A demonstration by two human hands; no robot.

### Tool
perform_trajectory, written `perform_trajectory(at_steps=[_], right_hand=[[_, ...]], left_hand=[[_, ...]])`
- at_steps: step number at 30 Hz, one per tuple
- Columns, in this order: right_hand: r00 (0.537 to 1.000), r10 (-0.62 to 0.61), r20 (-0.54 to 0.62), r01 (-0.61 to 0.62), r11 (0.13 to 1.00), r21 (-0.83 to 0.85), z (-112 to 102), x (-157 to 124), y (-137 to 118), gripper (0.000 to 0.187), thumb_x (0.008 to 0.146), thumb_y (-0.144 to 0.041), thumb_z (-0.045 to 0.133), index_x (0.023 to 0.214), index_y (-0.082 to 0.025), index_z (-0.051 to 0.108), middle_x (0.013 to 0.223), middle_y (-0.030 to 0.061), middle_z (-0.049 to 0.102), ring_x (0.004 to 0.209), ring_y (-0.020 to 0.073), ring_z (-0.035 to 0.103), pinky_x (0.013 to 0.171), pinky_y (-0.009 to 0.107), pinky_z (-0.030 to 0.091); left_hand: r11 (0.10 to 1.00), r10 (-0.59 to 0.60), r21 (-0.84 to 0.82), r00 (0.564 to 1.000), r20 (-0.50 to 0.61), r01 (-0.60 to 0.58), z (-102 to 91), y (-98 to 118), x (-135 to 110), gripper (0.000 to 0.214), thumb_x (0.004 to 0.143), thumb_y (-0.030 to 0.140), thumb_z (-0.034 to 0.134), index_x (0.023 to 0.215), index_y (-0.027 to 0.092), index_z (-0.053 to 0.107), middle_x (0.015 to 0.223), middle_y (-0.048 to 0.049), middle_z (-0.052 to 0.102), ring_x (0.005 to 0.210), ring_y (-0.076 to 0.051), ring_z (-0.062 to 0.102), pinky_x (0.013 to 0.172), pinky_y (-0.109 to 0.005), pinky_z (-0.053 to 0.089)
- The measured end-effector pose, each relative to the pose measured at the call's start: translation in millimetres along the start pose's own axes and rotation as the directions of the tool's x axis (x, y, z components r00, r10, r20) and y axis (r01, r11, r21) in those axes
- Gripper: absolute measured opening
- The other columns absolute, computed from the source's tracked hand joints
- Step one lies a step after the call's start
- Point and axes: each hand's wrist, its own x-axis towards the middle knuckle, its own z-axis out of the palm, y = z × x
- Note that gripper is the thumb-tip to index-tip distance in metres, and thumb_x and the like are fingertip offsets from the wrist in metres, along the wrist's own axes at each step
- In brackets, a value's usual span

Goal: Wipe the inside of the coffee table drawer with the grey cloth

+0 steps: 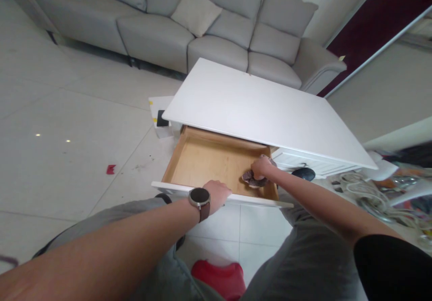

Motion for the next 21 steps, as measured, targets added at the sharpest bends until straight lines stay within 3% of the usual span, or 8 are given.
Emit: perform_trajectory(at_steps=[4, 8, 10, 15, 18, 21], right_hand=[[0.988, 0.115, -0.106, -0.121, 0.991, -0.056, -10, 0, 15, 0.045, 0.085, -0.03, 0.06, 0.123, -0.013, 0.076, 0.123, 0.0294, 0.072, 0.123, 0.0445, 0.062, 0.111, 0.072, 0.031], [0.957, 0.238, -0.165, -0.249, 0.967, -0.051, 8, -1, 30, 0.054, 0.093, -0.019, 0.043, 0.142, -0.025, 0.066, 0.158, 0.019, 0.052, 0.151, 0.0443, 0.034, 0.11, 0.084, 0.023], [0.952, 0.248, -0.179, -0.263, 0.963, -0.063, 18, 0, 33, 0.055, 0.093, -0.019, 0.041, 0.143, -0.024, 0.066, 0.163, 0.0183, 0.047, 0.155, 0.0456, 0.026, 0.108, 0.088, 0.023], [0.986, 0.134, -0.101, -0.147, 0.98, -0.137, 18, 3, 22, 0.049, 0.09, -0.017, 0.047, 0.132, -0.014, 0.072, 0.133, 0.0275, 0.069, 0.14, 0.0472, 0.046, 0.109, 0.085, 0.024], [0.998, 0.058, -0.04, -0.063, 0.988, -0.141, 15, -3, 6, 0.045, 0.084, -0.017, 0.055, 0.123, -0.007, 0.075, 0.126, 0.0295, 0.072, 0.127, 0.0449, 0.058, 0.114, 0.076, 0.024], [1.0, -0.005, 0.018, 0.007, 0.993, -0.122, 15, -13, -9, 0.044, 0.077, -0.021, 0.067, 0.116, -0.007, 0.077, 0.125, 0.029, 0.072, 0.117, 0.0418, 0.066, 0.113, 0.065, 0.035]], left_hand=[[1.0, -0.012, -0.023, 1.0, -0.001, 0.012, 0.7, 1, 4, 0.029, 0.093, 0.009, 0.055, 0.107, 0.015, 0.079, 0.111, -0.0175, 0.08, 0.105, -0.031, 0.076, 0.083, -0.037, 0.06], [0.999, -0.02, -0.037, 1.0, -0.009, 0.02, 4.5, 0, 11, 0.026, 0.09, 0.009, 0.058, 0.102, 0.015, 0.08, 0.108, -0.0178, 0.08, 0.103, -0.03, 0.077, 0.082, -0.037, 0.06], [0.999, -0.022, -0.051, 0.999, -0.023, 0.02, 6.7, -1, 12, 0.024, 0.089, 0.01, 0.06, 0.099, 0.015, 0.081, 0.106, -0.0184, 0.08, 0.101, -0.031, 0.077, 0.081, -0.038, 0.061], [0.999, -0.011, -0.04, 0.998, -0.061, 0.008, 8.9, -3, 9, 0.023, 0.09, 0.01, 0.059, 0.096, 0.017, 0.08, 0.104, -0.0163, 0.08, 0.096, -0.027, 0.076, 0.079, -0.036, 0.06], [1.0, -0.011, -0.026, 0.998, -0.058, 0.009, 9.0, -3, 7, 0.023, 0.092, 0.012, 0.058, 0.098, 0.017, 0.079, 0.104, -0.0161, 0.08, 0.097, -0.028, 0.076, 0.079, -0.036, 0.059], [0.999, -0.003, -0.038, 0.998, -0.069, 0.001, 10.1, -3, 6, 0.023, 0.092, 0.013, 0.058, 0.098, 0.017, 0.08, 0.104, -0.0164, 0.08, 0.097, -0.028, 0.076, 0.08, -0.037, 0.059]])
